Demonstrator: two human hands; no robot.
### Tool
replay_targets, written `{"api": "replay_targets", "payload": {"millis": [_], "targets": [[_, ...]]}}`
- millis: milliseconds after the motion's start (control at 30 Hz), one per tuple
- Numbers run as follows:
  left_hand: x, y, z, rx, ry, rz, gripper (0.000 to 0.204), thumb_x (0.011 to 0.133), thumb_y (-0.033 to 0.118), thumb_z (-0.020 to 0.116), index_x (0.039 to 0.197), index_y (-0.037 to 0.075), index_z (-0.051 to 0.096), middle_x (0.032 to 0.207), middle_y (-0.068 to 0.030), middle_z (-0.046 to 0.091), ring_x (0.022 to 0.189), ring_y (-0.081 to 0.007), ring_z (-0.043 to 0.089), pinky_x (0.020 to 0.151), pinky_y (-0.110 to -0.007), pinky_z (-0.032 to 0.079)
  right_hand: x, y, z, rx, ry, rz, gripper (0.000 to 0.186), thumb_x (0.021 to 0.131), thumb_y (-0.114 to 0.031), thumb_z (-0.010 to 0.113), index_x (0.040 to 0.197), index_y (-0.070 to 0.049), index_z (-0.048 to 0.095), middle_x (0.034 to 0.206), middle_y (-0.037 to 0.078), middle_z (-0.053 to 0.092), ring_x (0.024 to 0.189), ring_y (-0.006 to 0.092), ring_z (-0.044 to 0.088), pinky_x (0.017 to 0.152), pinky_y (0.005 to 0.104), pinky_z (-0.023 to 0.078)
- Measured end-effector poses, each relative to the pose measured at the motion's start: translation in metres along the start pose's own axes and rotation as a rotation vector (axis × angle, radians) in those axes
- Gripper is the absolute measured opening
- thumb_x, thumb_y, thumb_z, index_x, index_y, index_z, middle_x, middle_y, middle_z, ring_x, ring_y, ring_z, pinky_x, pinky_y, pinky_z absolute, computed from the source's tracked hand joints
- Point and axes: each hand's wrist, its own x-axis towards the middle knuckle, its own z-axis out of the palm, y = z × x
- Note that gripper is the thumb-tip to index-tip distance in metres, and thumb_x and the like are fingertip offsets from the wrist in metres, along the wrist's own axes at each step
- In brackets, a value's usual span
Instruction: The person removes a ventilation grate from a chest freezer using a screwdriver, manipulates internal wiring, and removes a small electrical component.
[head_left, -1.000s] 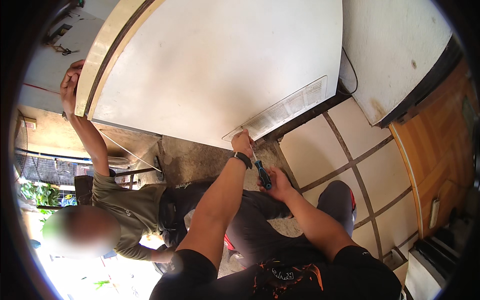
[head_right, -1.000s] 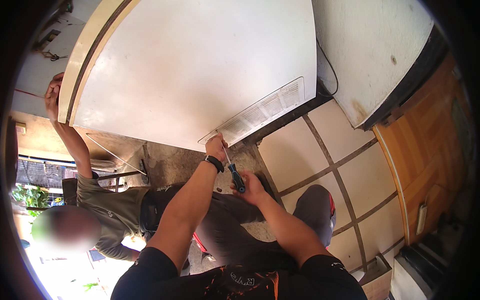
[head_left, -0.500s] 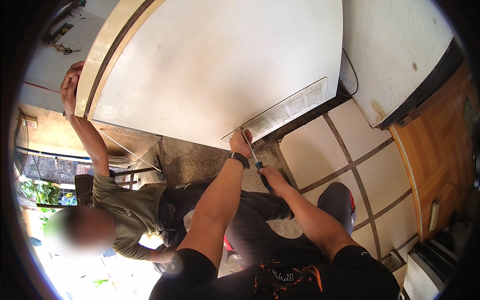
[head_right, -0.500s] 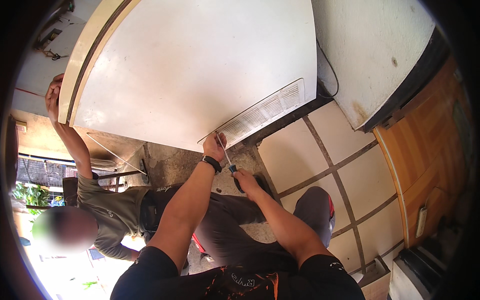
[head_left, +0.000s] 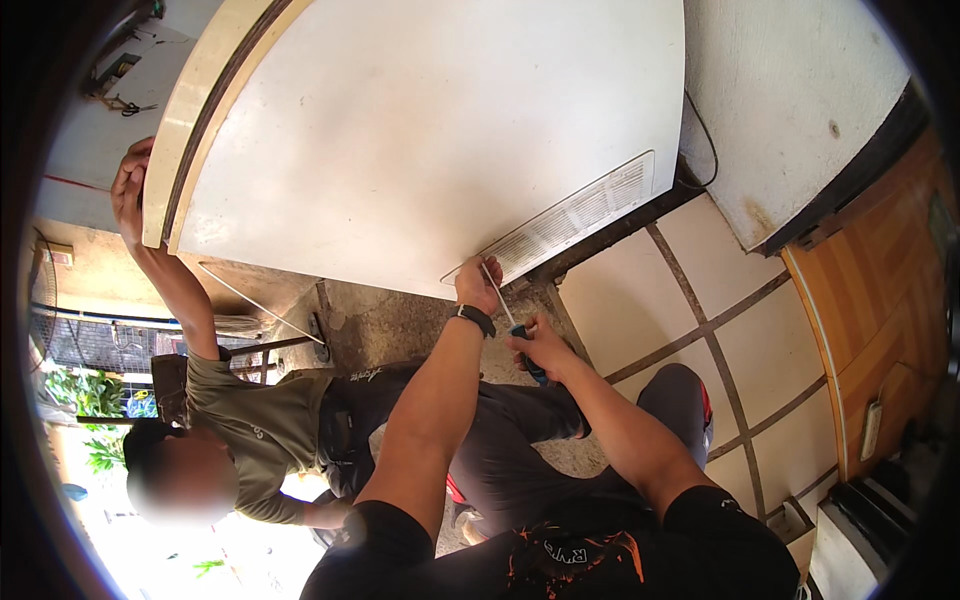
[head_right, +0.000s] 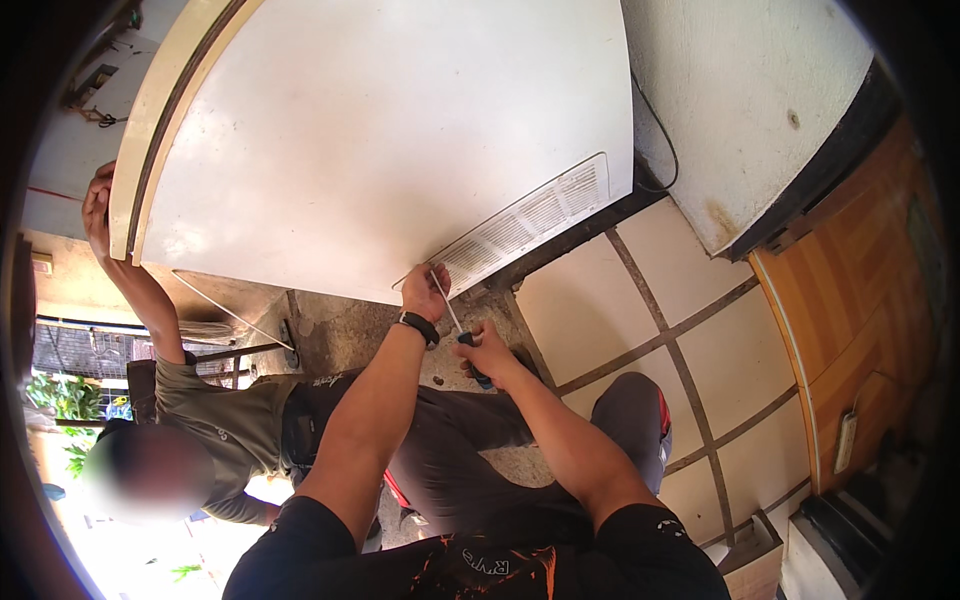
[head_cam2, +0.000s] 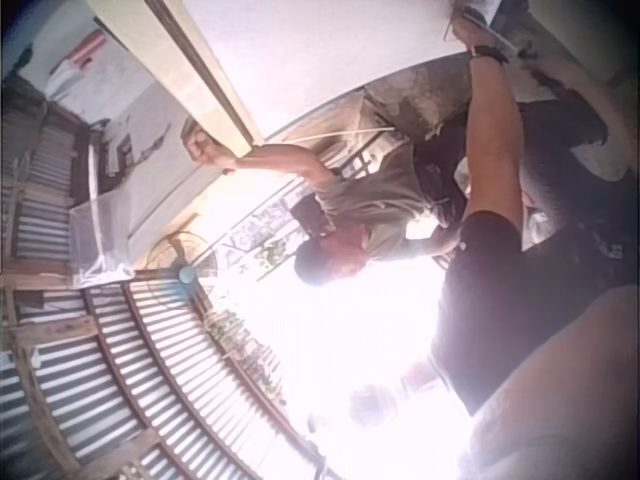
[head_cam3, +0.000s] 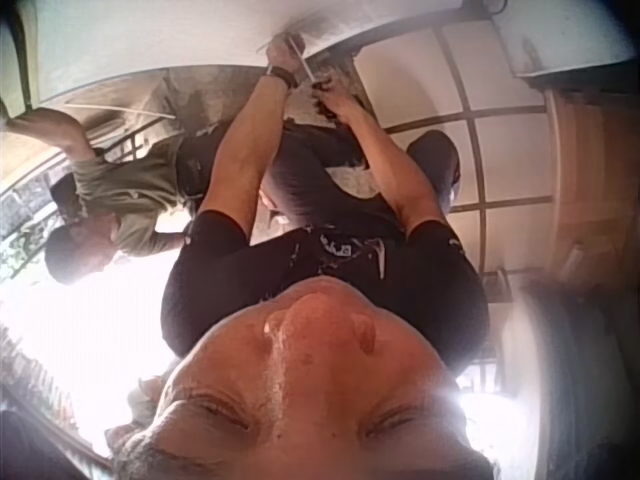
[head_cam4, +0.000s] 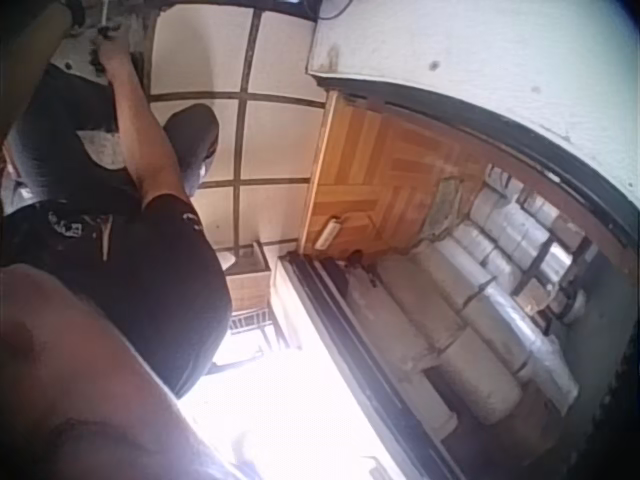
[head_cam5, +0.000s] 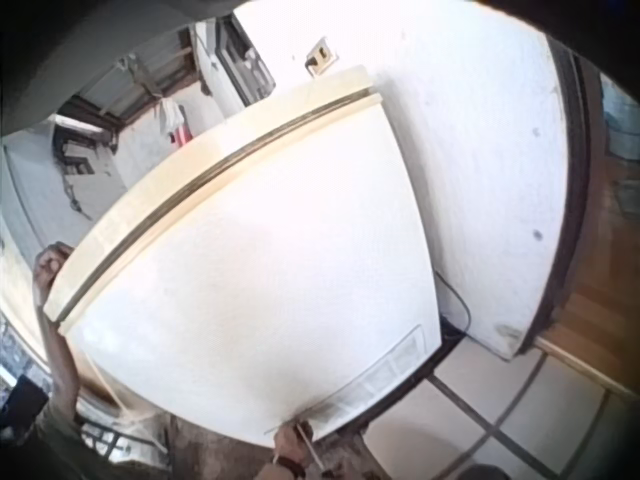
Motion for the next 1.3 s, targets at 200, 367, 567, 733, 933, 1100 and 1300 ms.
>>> {"api": "replay_targets", "payload": {"millis": [200,367,567,733,933,1100,1300], "targets": [[-0.003,-0.010,0.015,0.118,-0.021,0.066,0.012,0.094,0.010,0.062,0.098,-0.001,0.061,0.086,-0.0110,0.066,0.070,-0.0190,0.063,0.059,-0.030,0.054,0.027,-0.004,-0.027,0.142,-0.125,0.244,0.054,0.085,-0.022,0.078,0.122,-0.002,0.043,0.080,0.011,0.059,0.065,0.0149,0.059,0.054,0.0325,0.051],[0.005,-0.005,-0.004,0.199,-0.016,0.111,0.012,0.097,0.011,0.060,0.101,0.000,0.060,0.089,-0.0107,0.066,0.075,-0.0192,0.064,0.065,-0.029,0.056,0.019,-0.007,0.002,-0.124,0.017,0.041,0.037,0.086,-0.023,0.077,0.107,0.000,0.056,0.083,0.009,0.060,0.067,0.0151,0.057,0.060,0.0326,0.048],[0.002,-0.015,0.009,0.172,-0.063,0.115,0.020,0.102,0.019,0.050,0.097,0.002,0.060,0.089,-0.0112,0.065,0.074,-0.0194,0.062,0.066,-0.029,0.055,0.029,-0.010,-0.011,0.132,-0.103,0.061,0.023,0.083,-0.008,0.075,0.099,-0.001,0.060,0.085,0.007,0.060,0.072,0.0150,0.058,0.062,0.0312,0.048],[0.006,-0.015,-0.010,0.130,-0.055,0.017,0.022,0.097,0.019,0.044,0.090,0.003,0.056,0.086,-0.0122,0.064,0.073,-0.0224,0.059,0.066,-0.034,0.051,0.020,-0.014,-0.016,-0.511,-0.070,-0.092,0.019,0.083,-0.009,0.072,0.095,-0.001,0.060,0.084,0.006,0.060,0.073,0.0166,0.058,0.062,0.0303,0.046],[0.000,-0.019,-0.018,0.103,-0.016,0.012,0.022,0.094,0.022,0.043,0.090,0.002,0.054,0.085,-0.0123,0.062,0.073,-0.0218,0.056,0.069,-0.035,0.048,0.007,-0.003,-0.061,-0.486,0.024,-0.164,0.019,0.083,-0.014,0.073,0.089,-0.004,0.057,0.076,0.005,0.057,0.055,0.0133,0.052,0.049,0.0279,0.042],[-0.014,-0.015,0.000,-0.029,-0.084,-0.041,0.022,0.094,0.024,0.048,0.088,0.004,0.054,0.083,-0.0100,0.060,0.075,-0.0209,0.056,0.069,-0.034,0.048,0.046,-0.071,-0.071,0.273,0.416,-0.584,0.033,0.089,-0.029,0.075,0.097,-0.007,0.052,0.071,0.001,0.051,0.044,0.0101,0.045,0.041,0.0252,0.038],[-0.007,-0.003,-0.011,0.041,-0.021,-0.003,0.023,0.095,0.028,0.054,0.086,0.007,0.053,0.078,-0.0055,0.054,0.070,-0.0177,0.050,0.063,-0.030,0.044,0.111,-0.142,-0.064,0.293,0.694,-0.580,0.055,0.081,-0.036,0.082,0.107,-0.001,0.048,0.083,0.005,0.048,0.054,0.0124,0.049,0.047,0.0290,0.044]]}}
